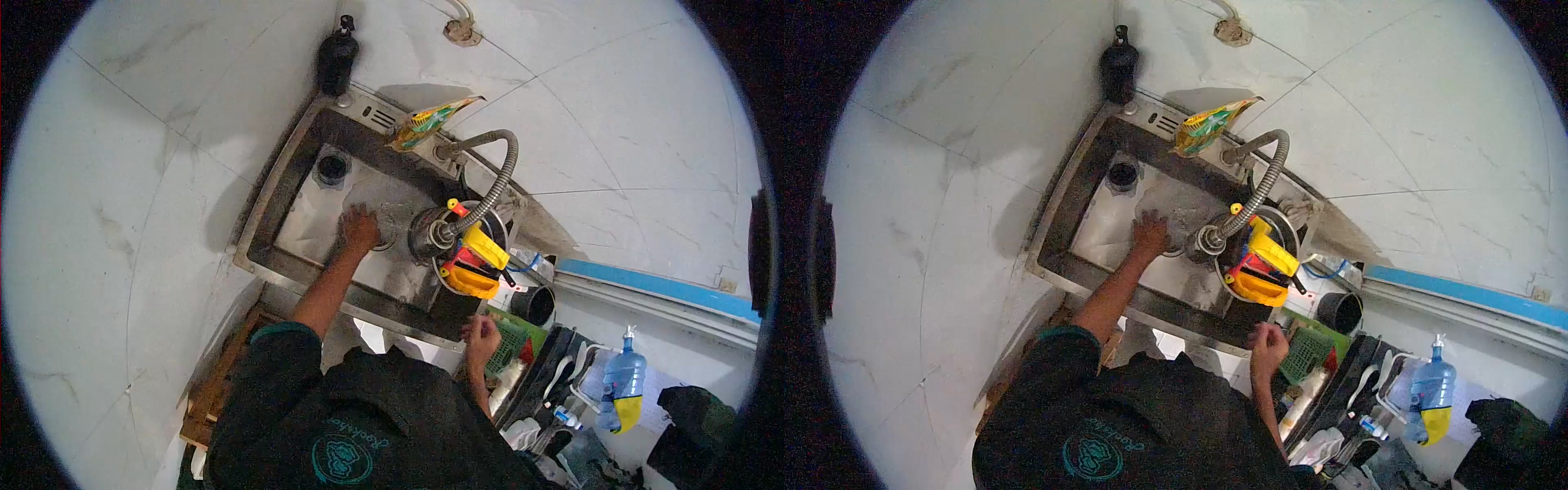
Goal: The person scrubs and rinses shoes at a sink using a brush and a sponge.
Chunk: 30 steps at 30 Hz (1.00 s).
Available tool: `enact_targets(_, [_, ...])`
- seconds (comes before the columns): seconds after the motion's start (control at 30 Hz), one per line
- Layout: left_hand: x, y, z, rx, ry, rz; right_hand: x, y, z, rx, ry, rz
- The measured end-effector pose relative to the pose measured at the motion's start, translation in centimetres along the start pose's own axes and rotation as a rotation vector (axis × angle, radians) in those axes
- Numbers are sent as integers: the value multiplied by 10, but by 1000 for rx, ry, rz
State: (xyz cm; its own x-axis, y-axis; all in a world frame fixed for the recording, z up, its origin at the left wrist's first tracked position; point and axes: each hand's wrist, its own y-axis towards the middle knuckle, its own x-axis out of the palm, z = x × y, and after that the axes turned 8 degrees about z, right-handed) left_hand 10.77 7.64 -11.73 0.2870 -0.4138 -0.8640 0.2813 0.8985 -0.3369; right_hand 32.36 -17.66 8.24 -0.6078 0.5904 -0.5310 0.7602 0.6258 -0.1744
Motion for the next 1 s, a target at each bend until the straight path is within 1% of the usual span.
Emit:
enact_targets(0.03, [-10, -5, -8, -25, -63, -7, 11, 1, -3, 127, -6, -111])
enact_targets(0.07, [-20, -7, -14, -33, -125, 44, 25, 4, -9, 254, -11, -222])
enact_targets(0.13, [-36, -12, -27, -22, -172, 17, 56, 9, -28, 584, 47, -336])
enact_targets(0.17, [-43, -15, -32, -18, -194, 8, 64, 15, -20, 619, 192, -325])
enact_targets(0.23, [-61, -30, -36, 0, -256, 113, 85, 27, 11, 682, 482, -305])
enact_targets(0.27, [-69, -39, -38, 7, -287, 168, 92, 34, 19, 634, 504, -285])
enact_targets(0.33, [-86, -54, -39, -30, -330, 145, 99, 42, 26, 537, 549, -237])
enact_targets(0.43, [-96, -65, -41, -74, -338, 112, 105, 38, 30, 603, 615, -152])
enact_targets(0.53, [-92, -79, -44, -102, -339, 98, 110, 46, 43, 610, 709, -64])
enact_targets(0.63, [-85, -86, -39, -90, -359, 138, 107, 49, 45, 585, 695, -67])
enact_targets(0.67, [-82, -88, -38, -82, -367, 158, 104, 51, 49, 623, 776, -63])
enact_targets(0.73, [-78, -85, -31, -73, -546, 96, 99, 60, 59, 698, 946, -59])
enact_targets(0.77, [-74, -83, -25, -69, -636, 64, 97, 63, 64, 728, 955, -37])
enact_targets(0.83, [-60, -74, -1, -21, -696, 31, 96, 69, 67, 788, 972, 8])
enact_targets(0.87, [-51, -70, 14, 2, -726, 16, 99, 71, 69, 763, 1041, -7])
enact_targets(0.93, [-37, -65, 49, 19, -795, 24, 100, 76, 87, 686, 975, -89])
enact_targets(0.97, [-33, -62, 63, 63, -768, 66, 100, 82, 94, 644, 942, -130])
enact_targets(1.0, [-29, -59, 75, 107, -741, 107, 99, 80, 85, 590, 930, -128])
